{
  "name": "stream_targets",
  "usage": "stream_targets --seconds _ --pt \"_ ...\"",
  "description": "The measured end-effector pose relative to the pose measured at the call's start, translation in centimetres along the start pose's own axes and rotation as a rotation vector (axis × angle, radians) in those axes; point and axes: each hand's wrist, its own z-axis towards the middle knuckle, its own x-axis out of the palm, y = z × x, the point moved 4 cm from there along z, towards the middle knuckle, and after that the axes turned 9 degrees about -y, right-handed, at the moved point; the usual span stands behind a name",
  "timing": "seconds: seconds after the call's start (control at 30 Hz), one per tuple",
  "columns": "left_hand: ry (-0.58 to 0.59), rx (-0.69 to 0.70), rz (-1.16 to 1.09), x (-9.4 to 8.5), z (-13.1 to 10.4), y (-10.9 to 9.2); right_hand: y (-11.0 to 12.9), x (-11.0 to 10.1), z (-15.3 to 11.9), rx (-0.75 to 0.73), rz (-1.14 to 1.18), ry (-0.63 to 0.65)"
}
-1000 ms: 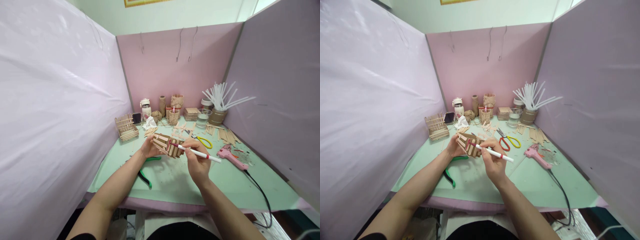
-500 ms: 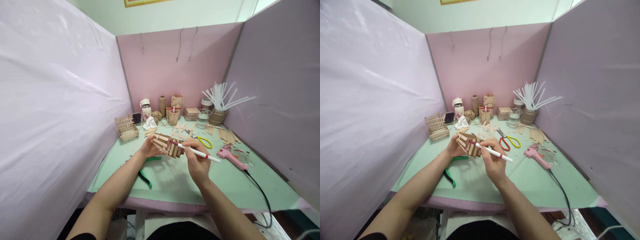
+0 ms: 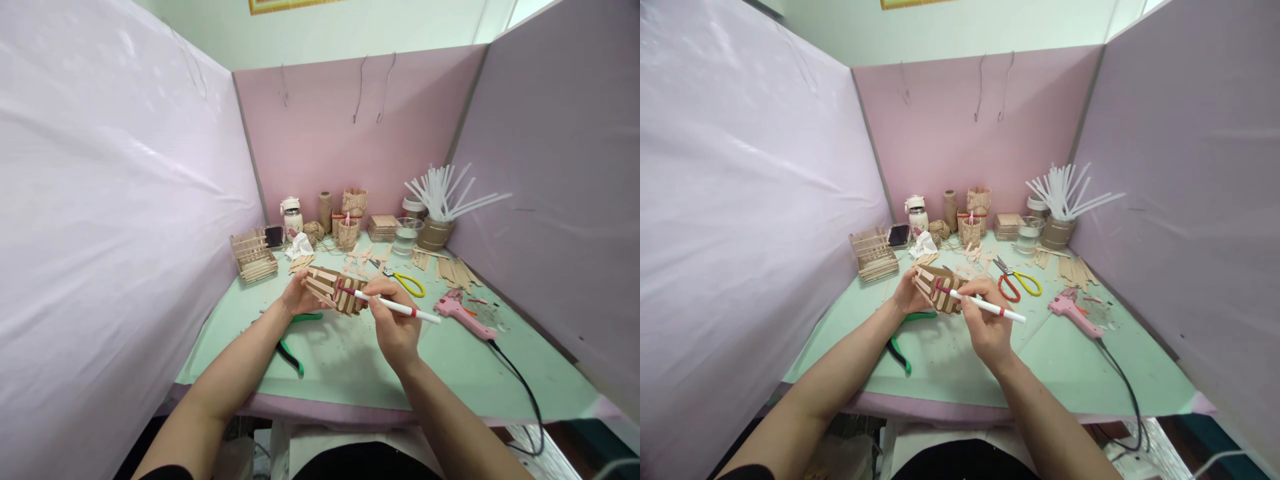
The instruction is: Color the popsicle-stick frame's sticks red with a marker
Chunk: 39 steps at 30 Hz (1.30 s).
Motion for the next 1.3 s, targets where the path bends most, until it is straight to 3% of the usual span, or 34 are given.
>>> stream_targets --seconds 0.53,0.9,1.1,1.3 --pt "-0.01 0.008 0.017 -0.02 0.0 -0.03 0.0 -0.03 -0.06 -0.028 0.056 0.036" --pt "-0.015 -0.001 -0.025 -0.48 0.06 0.05 -0.15 -0.29 -0.18 0.011 0.023 -0.015" --pt "-0.022 0.011 -0.018 -0.32 0.11 0.0 -0.1 -0.13 -0.28 -0.013 0.047 0.035" --pt "-0.013 -0.002 -0.02 -0.31 0.03 0.06 -0.21 -0.27 -0.16 -0.002 0.005 -0.02"
